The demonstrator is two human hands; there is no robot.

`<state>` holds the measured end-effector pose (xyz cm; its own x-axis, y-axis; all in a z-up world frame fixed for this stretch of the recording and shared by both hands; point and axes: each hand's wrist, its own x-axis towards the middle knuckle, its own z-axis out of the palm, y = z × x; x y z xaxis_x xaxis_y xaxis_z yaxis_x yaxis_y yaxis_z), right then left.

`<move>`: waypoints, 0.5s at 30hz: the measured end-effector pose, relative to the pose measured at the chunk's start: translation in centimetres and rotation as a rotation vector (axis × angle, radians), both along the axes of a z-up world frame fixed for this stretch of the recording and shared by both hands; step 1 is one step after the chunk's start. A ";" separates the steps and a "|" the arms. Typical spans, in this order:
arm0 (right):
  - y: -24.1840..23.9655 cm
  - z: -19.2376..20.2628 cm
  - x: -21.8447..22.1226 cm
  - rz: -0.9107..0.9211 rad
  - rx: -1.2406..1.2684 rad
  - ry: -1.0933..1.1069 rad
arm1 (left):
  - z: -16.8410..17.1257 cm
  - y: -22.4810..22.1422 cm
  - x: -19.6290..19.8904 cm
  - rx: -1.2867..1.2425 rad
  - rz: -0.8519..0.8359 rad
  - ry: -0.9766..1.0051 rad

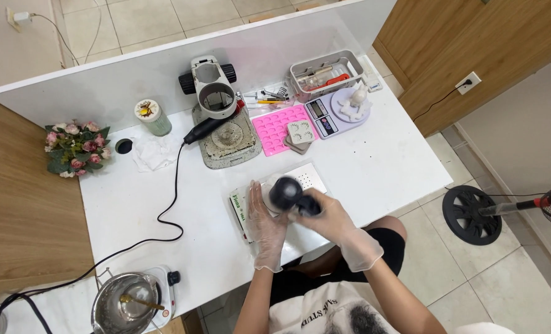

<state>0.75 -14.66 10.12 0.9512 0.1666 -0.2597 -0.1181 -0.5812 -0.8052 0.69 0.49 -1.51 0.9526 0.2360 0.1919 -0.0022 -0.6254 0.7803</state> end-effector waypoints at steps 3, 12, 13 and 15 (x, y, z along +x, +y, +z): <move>0.4 0.0 -0.2 -0.200 0.005 -0.006 | 0.4 0.1 0.0 -0.034 -0.009 0.027; -1.2 0.1 0.2 -0.241 0.120 -0.038 | -0.2 -0.2 0.4 -0.064 0.022 -0.080; -1.6 0.1 0.1 -0.182 0.106 -0.049 | 0.0 -0.1 0.0 -0.079 0.007 -0.066; -1.9 0.0 -0.1 -0.119 0.098 -0.063 | 0.5 0.0 -0.2 -0.090 -0.005 -0.057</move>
<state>0.69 -16.60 10.13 0.9796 0.0738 -0.1869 -0.1287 -0.4841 -0.8655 0.47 0.46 -1.03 0.9420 0.2502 0.2236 -0.0507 -0.5526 0.8319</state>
